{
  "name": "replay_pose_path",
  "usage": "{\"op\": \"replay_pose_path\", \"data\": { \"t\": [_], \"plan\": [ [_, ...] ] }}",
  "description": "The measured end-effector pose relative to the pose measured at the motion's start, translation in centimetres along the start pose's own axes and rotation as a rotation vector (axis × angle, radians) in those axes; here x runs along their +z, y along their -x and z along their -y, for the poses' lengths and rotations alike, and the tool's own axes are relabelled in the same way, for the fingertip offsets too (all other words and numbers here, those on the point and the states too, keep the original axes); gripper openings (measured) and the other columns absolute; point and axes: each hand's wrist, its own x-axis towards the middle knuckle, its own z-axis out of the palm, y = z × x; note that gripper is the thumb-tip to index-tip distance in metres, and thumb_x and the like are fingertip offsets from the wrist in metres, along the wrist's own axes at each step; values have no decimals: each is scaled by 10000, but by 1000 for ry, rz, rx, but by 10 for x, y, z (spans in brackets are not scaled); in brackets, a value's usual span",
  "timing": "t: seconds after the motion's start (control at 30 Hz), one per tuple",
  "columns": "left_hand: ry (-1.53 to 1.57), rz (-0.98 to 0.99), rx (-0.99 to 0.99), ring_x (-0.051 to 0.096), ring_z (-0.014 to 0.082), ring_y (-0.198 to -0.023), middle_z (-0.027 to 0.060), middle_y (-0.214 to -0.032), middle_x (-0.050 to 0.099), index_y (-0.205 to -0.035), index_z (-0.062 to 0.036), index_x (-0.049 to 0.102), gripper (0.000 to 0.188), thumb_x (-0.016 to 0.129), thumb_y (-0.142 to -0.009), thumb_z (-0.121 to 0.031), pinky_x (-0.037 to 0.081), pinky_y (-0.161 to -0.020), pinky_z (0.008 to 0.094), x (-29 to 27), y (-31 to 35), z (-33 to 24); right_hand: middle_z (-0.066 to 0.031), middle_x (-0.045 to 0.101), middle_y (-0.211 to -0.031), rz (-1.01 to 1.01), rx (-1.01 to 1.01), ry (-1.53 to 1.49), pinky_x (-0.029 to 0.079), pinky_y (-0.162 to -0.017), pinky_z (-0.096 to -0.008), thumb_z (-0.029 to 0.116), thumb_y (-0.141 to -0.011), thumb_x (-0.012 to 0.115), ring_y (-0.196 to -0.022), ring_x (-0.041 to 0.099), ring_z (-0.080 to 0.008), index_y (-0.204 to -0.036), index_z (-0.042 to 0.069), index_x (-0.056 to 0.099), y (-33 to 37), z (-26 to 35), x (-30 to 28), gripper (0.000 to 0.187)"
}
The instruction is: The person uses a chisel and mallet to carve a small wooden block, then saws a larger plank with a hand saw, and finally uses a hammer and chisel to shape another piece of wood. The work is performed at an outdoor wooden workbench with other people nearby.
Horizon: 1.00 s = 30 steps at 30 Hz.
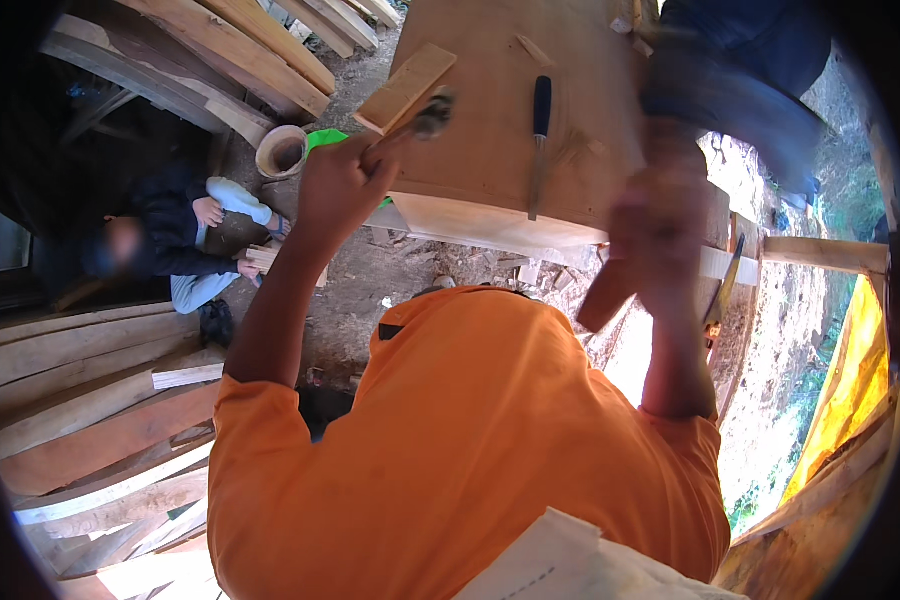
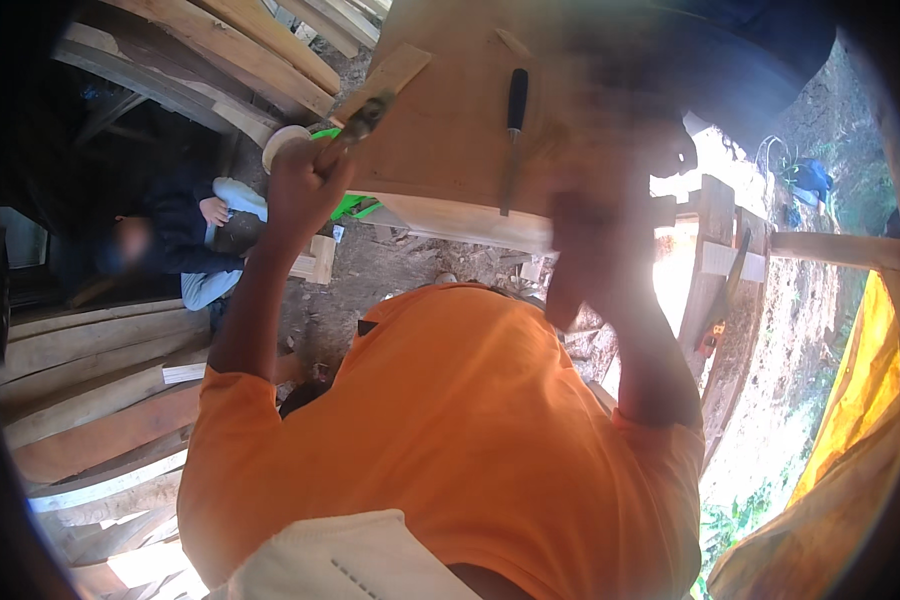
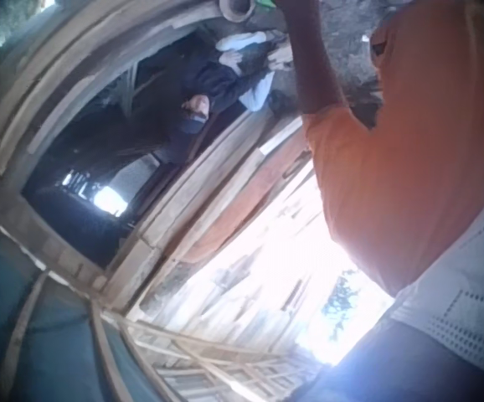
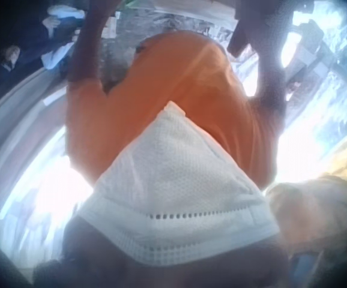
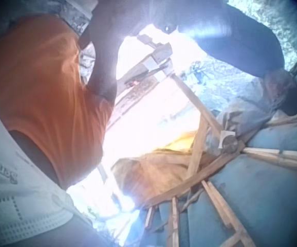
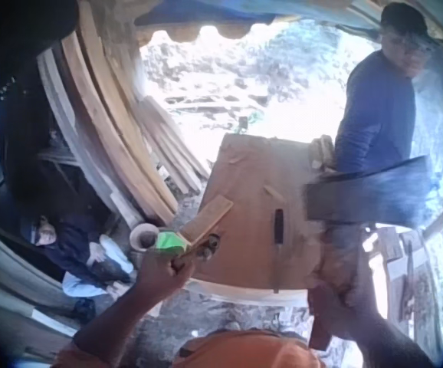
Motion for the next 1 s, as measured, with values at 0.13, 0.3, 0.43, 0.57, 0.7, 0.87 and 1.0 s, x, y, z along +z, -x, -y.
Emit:
{"op": "replay_pose_path", "data": {
  "t": [0.13, 0.3, 0.43, 0.57, 0.7, 0.87, 1.0],
  "plan": [
    [-59, 28, 125, 477, 296, -416, 158, -507, 463, -621, -15, 515, 274, 664, -814, -140, 386, -449, 383, 2, -18, -4, -53, 573, -797, 327, 1, -28, 465, -481, -247, 91, -969, 593, -559, 541, -84, -1352, 65, 432, -7, 17, 36, 415],
    [54, -2, 32, 486, 300, -417, 155, -512, 485, -628, -14, 523, 282, 696, -804, -153, 398, -451, 382, -1, -18, -6, -22, 510, -666, -150, -214, -409, 408, -396, -240, 117, -1007, 542, -500, 509, -97, -1238, 53, 460, -19, 60, 2, 253],
    [74, 25, 12, 526, 316, -439, 155, -523, 498, -649, -10, 537, 279, 703, -809, -167, 415, -461, 382, 22, -30, -21, -48, 572, -773, 369, 8, 174, 469, -487, -238, 45, -948, 615, -560, 544, -89, -1270, 52, 488, 6, 19, 35, 346],
    [9, 60, 105, 577, 332, -480, 166, -547, 526, -666, -15, 558, 255, 697, -810, -172, 438, -477, 388, 11, -29, -15, -101, 621, -862, 221, 76, -126, 513, -554, -281, 81, -947, 628, -677, 610, -157, -1232, 41, 545, 0, 22, -3, 300],
    [32, 63, 45, 582, 339, -491, 169, -549, 523, -654, -30, 545, 260, 692, -811, -177, 436, -481, 404, 6, -32, -12, -67, 586, -779, -78, -33, -263, 477, -468, -235, 132, -980, 593, -580, 571, -118, -1135, 64, 529, -8, 26, -34, 181],
    [-12, 77, 88, 588, 347, -501, 167, -545, 517, -662, -50, 546, 242, 682, -813, -183, 439, -479, 411, 24, -45, -26, -115, 622, -891, 338, 106, 213, 492, -613, -296, 119, -925, 660, -694, 600, -141, -1394, 32, 411, -4, 18, 30, 539],
    [-180, -36, 257, 581, 302, -483, 95, -547, 543, -676, -108, 531, 215, 674, -813, -192, 463, -468, 405, 17, -44, -14, -29, 521, -726, 162, -58, -243, 410, -433, -247, 98, -1023, 503, -482, 474, -91, -1492, 26, 267, -19, 28, -9, 530]
  ]
}}
